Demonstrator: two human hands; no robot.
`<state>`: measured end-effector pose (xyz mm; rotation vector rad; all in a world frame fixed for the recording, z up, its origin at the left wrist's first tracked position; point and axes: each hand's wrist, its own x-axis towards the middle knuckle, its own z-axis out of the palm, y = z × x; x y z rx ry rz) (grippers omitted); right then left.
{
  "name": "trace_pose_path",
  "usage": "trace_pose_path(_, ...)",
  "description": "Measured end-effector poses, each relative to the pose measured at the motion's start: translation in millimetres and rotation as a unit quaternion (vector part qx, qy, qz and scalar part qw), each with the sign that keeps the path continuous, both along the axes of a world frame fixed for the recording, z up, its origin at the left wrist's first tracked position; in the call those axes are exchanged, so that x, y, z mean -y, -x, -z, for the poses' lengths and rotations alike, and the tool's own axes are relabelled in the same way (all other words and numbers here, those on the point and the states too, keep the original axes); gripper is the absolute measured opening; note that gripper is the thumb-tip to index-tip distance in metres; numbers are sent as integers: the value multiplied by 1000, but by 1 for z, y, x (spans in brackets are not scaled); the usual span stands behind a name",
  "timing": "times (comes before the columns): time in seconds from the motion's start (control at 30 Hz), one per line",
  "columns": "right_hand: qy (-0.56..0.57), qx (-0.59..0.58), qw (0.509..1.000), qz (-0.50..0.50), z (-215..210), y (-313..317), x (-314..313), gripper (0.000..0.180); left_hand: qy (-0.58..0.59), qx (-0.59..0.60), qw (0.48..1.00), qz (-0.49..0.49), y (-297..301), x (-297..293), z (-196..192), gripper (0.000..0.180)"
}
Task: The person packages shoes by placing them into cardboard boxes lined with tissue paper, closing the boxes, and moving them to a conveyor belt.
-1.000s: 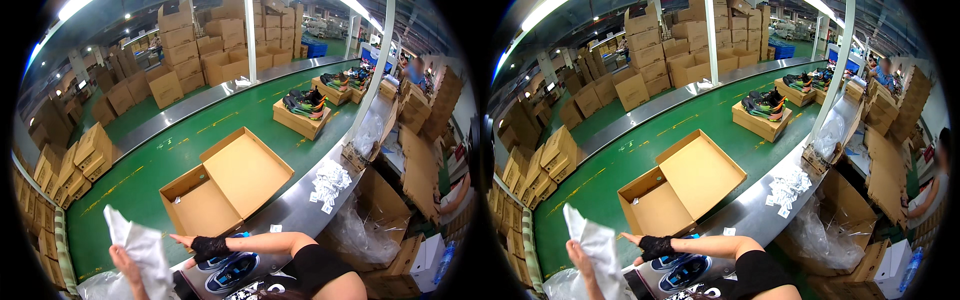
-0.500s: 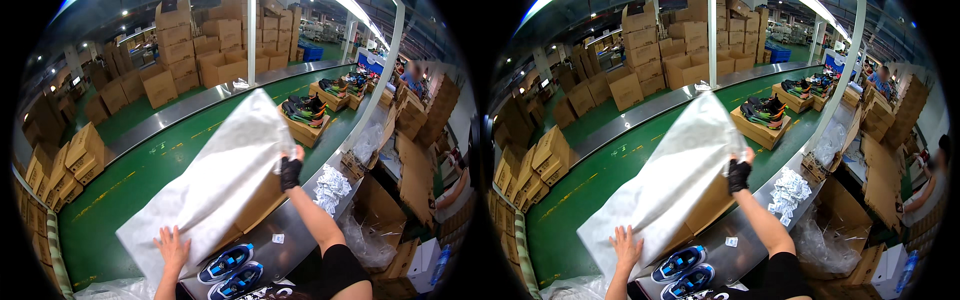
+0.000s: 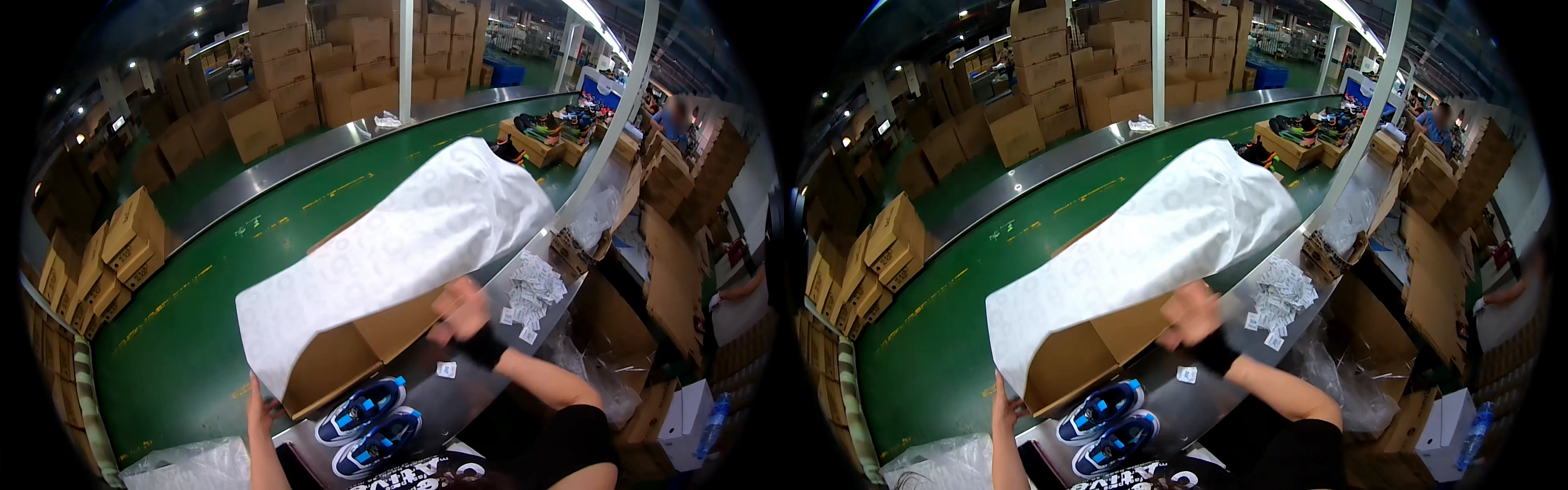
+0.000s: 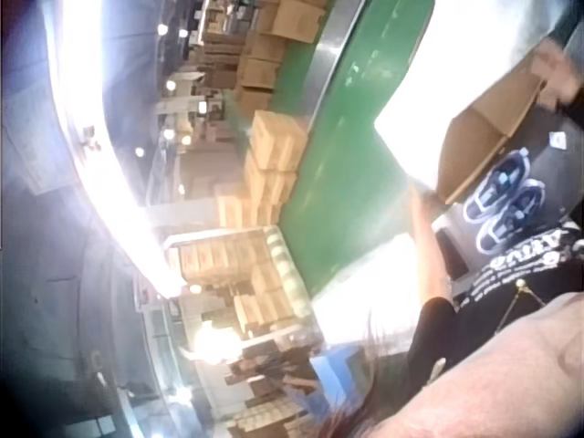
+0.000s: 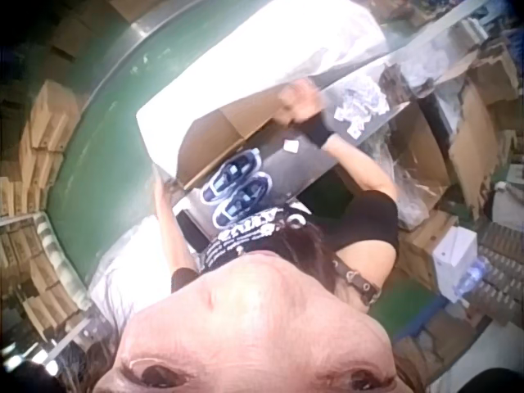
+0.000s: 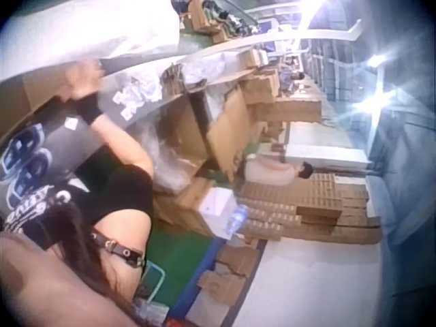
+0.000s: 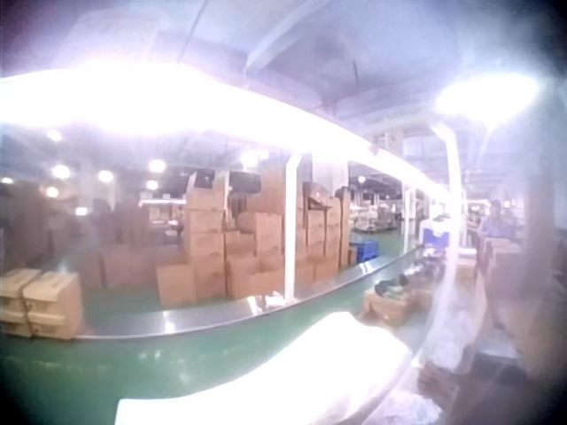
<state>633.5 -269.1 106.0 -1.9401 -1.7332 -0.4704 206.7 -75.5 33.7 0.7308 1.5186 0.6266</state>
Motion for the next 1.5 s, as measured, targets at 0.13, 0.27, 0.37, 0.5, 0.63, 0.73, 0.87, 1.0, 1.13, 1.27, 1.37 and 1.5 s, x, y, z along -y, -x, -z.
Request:
trace_pose_path(0.13, 52, -119, 861, -492, 34, 133, 39, 43, 34, 81, 995, 53, -11, -43, 53, 70)
trace_pose_path(0.27, 209, 69, 890, -398, 45, 151, 46, 16, -105, 130, 983, 81, -46, -39, 32, 51)
trace_pose_path(0.37, 268, -84, 876, -391, -20, 148, 16, 22, -223, 90, 966, 98, -39, -24, 31, 42)
trace_pose_path(0.5, 134, -506, 781, -340, -91, 108, -44, 28, -321, 5, 934, 154, -23, -8, 13, 28)
trace_pose_path(0.63, -19, -735, 665, -130, -74, 42, -101, 52, -435, -73, 884, 154, -1, -8, 2, 21)
trace_pose_path(0.73, -41, -722, 686, 78, -58, 13, -93, 55, -471, -146, 858, 147, 35, -3, -2, 23)
trace_pose_path(0.87, -53, -747, 651, 124, -24, -6, -88, 53, -379, -138, 902, 154, 46, -13, -15, 28)
trace_pose_path(1.0, 81, -719, 689, -30, -70, 51, -105, 42, -363, -198, 897, 157, 67, -13, -39, 30)
trace_pose_path(1.13, 166, -725, 658, -117, -32, 100, -140, 34, -366, -205, 899, 122, 90, -21, -53, 30)
trace_pose_path(1.27, 236, -522, 816, -75, 54, 141, -172, 34, -327, -40, 943, 51, 81, -17, -106, 29)
trace_pose_path(1.37, 258, -541, 793, -111, 78, 201, -178, 29, -303, 113, 944, 61, 28, 1, -154, 31)
trace_pose_path(1.5, 162, -190, 857, -451, 118, 251, -192, 27, -286, 91, 910, 285, -34, 11, -132, 45)
